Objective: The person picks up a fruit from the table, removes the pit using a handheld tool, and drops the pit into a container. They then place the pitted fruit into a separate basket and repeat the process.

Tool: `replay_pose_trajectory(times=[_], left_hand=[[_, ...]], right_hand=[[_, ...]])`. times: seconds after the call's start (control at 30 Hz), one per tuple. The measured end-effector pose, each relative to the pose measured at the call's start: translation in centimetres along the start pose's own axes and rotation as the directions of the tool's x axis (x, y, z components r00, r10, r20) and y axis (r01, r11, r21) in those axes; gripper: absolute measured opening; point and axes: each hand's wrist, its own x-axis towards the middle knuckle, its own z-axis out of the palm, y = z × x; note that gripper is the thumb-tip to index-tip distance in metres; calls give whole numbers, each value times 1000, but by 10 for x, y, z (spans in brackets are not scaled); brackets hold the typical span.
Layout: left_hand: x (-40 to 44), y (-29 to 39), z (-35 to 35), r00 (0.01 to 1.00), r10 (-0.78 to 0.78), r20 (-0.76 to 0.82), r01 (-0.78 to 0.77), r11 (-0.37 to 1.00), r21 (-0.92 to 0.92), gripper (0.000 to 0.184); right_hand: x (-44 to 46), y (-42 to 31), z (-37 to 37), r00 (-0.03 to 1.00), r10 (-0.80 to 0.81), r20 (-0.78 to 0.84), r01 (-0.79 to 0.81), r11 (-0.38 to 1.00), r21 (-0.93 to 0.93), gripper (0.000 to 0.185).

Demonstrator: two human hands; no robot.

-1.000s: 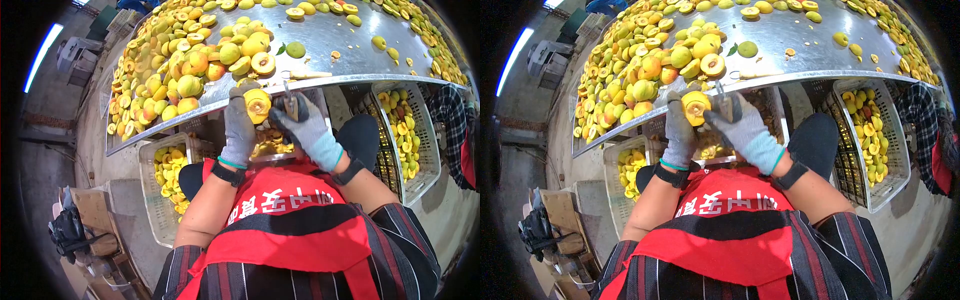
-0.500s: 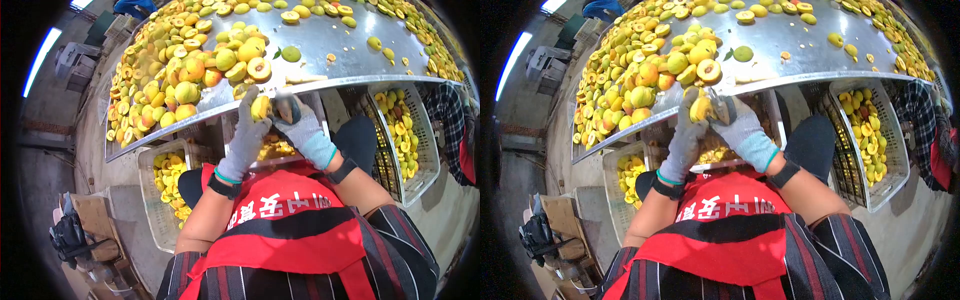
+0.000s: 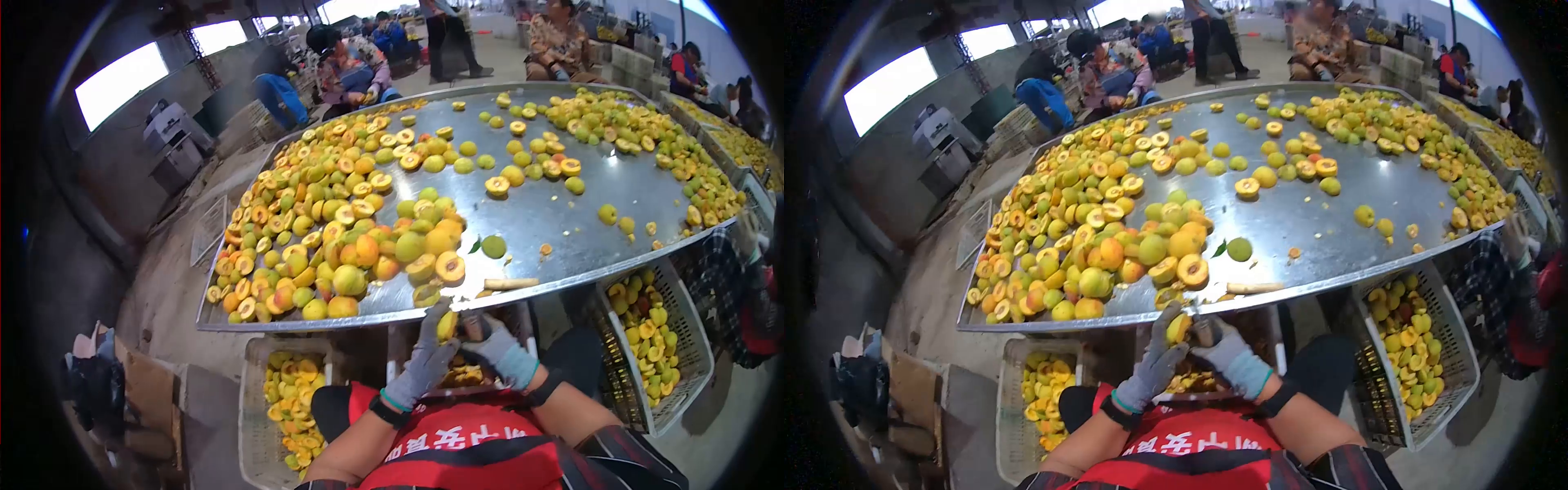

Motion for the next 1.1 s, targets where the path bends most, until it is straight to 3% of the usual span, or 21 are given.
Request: replay_pose_trajectory(times=[0.07,0.13,0.2,0.23,0.27,0.33,0.37,0.47,0.5,0.57,0.6,0.63,0.67,0.73,0.8,0.83,0.87,0.93,1.1], left_hand=[[0,-9,5,994,-94,-58,79,974,-214,58],[7,-2,3,964,-230,-135,183,939,-290,57],[7,-29,-3,946,-319,-52,240,800,-550,56],[6,-23,-2,934,-353,-52,224,694,-684,56],[6,-26,-6,946,-318,-64,215,763,-609,56],[10,24,-15,899,-430,76,350,604,-716,58],[10,15,-11,956,-294,-11,202,683,-702,59],[9,21,-17,952,-307,1,241,745,-622,61],[7,21,-19,947,-319,40,271,724,-634,59],[3,21,-21,966,-253,59,232,739,-632,57],[3,24,-21,974,-222,50,202,742,-639,59],[2,22,-21,970,-243,20,204,767,-608,59],[-1,19,-21,965,-263,-6,212,791,-574,60],[1,16,-24,979,-203,14,176,813,-555,59],[0,16,-25,976,-219,18,197,835,-514,59],[0,28,-24,956,-288,59,259,727,-636,59],[-1,24,-25,953,-298,60,267,727,-633,59],[-1,12,-23,977,-211,6,185,840,-510,59],[-2,2,-24,977,-214,10,197,878,-437,57]], right_hand=[[-3,6,2,1000,3,4,-2,984,-176,42],[-5,3,6,1000,-1,-6,1,992,-127,37],[-12,-13,14,990,139,-5,-135,974,183,34],[-14,-16,15,997,65,-33,-63,997,50,32],[-14,-13,12,999,45,0,-45,999,-10,30],[-13,0,11,999,-52,-13,51,997,-64,29],[-19,-19,12,997,73,27,-71,994,-84,27],[-26,-40,15,983,141,119,-124,981,-146,20],[-22,-23,14,995,-46,87,66,968,-241,24],[-28,-26,15,991,-136,-18,115,898,-424,34],[-35,-40,13,967,-224,120,253,802,-541,32],[-28,-25,16,1000,-22,-2,21,977,-213,28],[-33,-47,21,992,124,17,-122,989,-83,24],[-33,-47,21,987,122,105,-123,992,8,24],[-34,-53,22,979,172,110,-172,985,-10,23],[-35,-57,23,977,192,94,-189,981,-38,23],[-35,-58,21,976,182,116,-177,983,-55,23],[-35,-55,20,981,160,115,-147,983,-112,23],[-39,-59,23,980,157,118,-138,978,-159,24]])
